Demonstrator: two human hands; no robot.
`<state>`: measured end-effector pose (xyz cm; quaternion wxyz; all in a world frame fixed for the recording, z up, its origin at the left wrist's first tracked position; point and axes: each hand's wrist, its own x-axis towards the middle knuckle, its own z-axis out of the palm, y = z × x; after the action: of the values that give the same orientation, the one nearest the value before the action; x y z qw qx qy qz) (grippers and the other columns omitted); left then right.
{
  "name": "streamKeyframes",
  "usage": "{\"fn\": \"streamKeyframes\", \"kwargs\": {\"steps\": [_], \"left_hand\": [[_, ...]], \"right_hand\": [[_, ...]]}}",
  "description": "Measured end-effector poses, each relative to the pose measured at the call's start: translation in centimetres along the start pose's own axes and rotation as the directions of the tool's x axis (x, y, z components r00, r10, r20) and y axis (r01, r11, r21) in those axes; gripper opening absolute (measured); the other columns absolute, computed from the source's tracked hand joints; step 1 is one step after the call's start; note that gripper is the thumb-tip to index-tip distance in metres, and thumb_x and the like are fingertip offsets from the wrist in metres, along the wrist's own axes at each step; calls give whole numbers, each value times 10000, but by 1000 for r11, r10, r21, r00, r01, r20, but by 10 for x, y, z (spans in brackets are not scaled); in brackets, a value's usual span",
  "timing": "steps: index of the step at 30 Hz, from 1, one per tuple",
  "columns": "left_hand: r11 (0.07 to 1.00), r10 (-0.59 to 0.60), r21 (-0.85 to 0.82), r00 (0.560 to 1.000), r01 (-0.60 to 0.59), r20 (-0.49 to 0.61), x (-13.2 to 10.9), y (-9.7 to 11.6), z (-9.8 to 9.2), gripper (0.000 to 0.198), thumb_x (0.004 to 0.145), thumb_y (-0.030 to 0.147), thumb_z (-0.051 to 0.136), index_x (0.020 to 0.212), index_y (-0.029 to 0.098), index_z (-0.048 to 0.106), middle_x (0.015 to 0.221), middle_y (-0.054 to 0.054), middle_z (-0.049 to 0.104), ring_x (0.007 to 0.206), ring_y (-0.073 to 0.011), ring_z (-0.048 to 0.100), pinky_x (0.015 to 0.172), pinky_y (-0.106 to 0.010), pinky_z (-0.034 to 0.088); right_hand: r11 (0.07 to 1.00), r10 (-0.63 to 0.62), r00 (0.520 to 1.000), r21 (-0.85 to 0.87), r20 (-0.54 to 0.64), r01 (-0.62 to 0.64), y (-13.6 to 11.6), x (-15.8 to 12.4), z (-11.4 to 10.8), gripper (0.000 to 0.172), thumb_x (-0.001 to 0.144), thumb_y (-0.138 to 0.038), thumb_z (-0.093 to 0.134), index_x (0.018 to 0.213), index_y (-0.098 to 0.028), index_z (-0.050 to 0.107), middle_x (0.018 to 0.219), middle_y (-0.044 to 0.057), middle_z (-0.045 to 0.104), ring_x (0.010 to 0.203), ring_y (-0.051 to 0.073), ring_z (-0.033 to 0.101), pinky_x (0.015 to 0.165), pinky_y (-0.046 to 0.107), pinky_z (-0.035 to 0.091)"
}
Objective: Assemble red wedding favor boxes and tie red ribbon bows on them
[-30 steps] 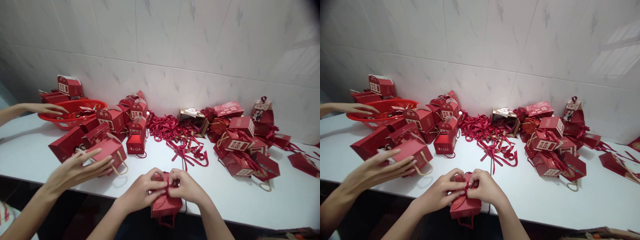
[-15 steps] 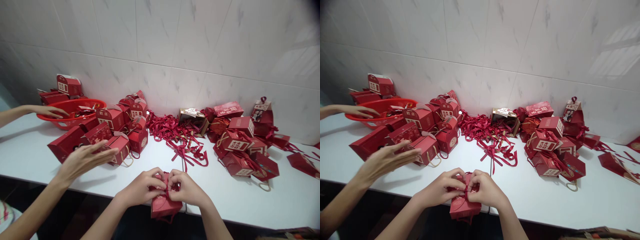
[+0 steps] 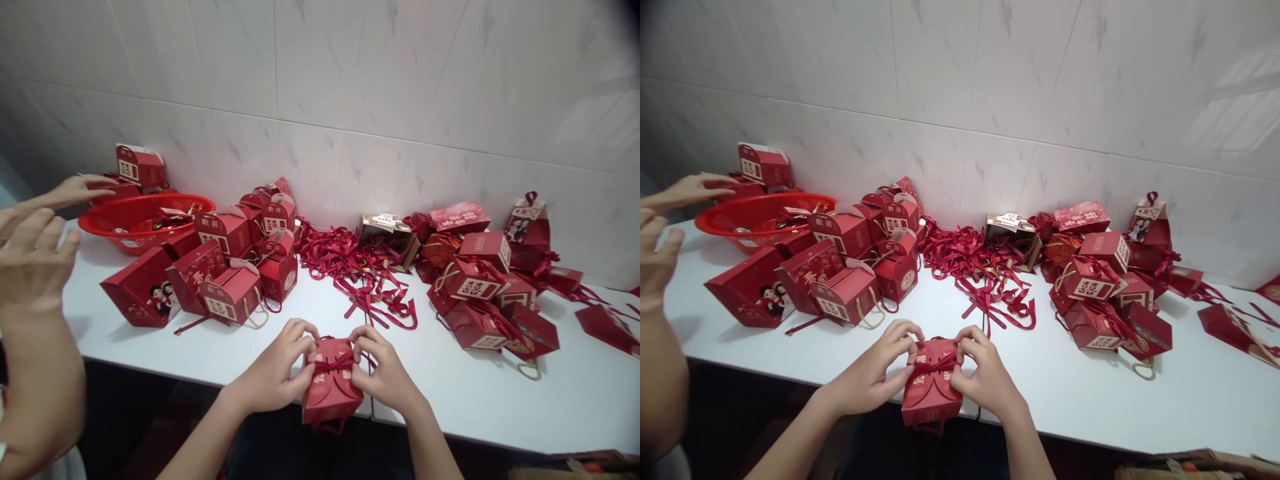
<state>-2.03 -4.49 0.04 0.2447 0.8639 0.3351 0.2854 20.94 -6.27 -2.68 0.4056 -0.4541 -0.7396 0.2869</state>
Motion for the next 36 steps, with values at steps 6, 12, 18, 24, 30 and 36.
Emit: {"fn": "streamKeyframes", "kwargs": {"steps": [6,12,18,24,30,36], "left_hand": [[998,-6,-58,1000,8,27,3,-14,14,200,891,192,459,765,201,614,1203,-82,568,1212,-253,408,1026,-446,363],[996,24,-86,999,-27,-30,4,-21,13,193,861,220,534,711,204,654,1197,-82,607,1193,-258,427,1010,-441,375],[980,17,199,994,4,-106,2,-29,11,225,841,305,588,646,201,624,1068,-63,641,1200,-305,403,1001,-515,272],[889,120,456,980,-35,-159,-2,-39,5,193,824,345,600,695,209,642,961,-62,636,1111,-310,474,963,-525,239],[939,99,338,991,-62,-94,-2,-43,4,178,854,330,554,740,203,603,925,-66,600,979,-244,530,861,-377,415],[1000,-12,-14,999,12,-37,-8,-40,17,166,901,276,485,767,188,528,943,-50,559,845,-161,563,790,-273,478]], "right_hand": [[977,-82,992,-202,-93,62,8,-5,4,148,671,-91,549,708,-214,476,1093,76,520,1078,265,493,938,439,370],[950,-104,988,-304,-112,66,11,-8,6,156,673,-103,551,716,-219,456,1102,71,512,1084,273,481,940,464,334],[953,-42,974,-302,-224,-28,12,-11,4,269,619,-86,549,798,-234,414,1158,77,479,1122,295,449,936,466,345],[956,-58,976,-293,-210,-6,10,-16,0,336,609,-76,560,856,-244,406,1211,82,464,1157,304,441,959,476,343],[990,23,993,-136,-120,-39,9,-20,-2,303,670,-42,551,884,-239,469,1256,75,455,1106,250,503,929,398,408],[976,63,967,188,248,-112,26,-31,4,1028,541,-266,854,1416,-357,323,1497,104,287,978,243,624,898,401,503]]}}
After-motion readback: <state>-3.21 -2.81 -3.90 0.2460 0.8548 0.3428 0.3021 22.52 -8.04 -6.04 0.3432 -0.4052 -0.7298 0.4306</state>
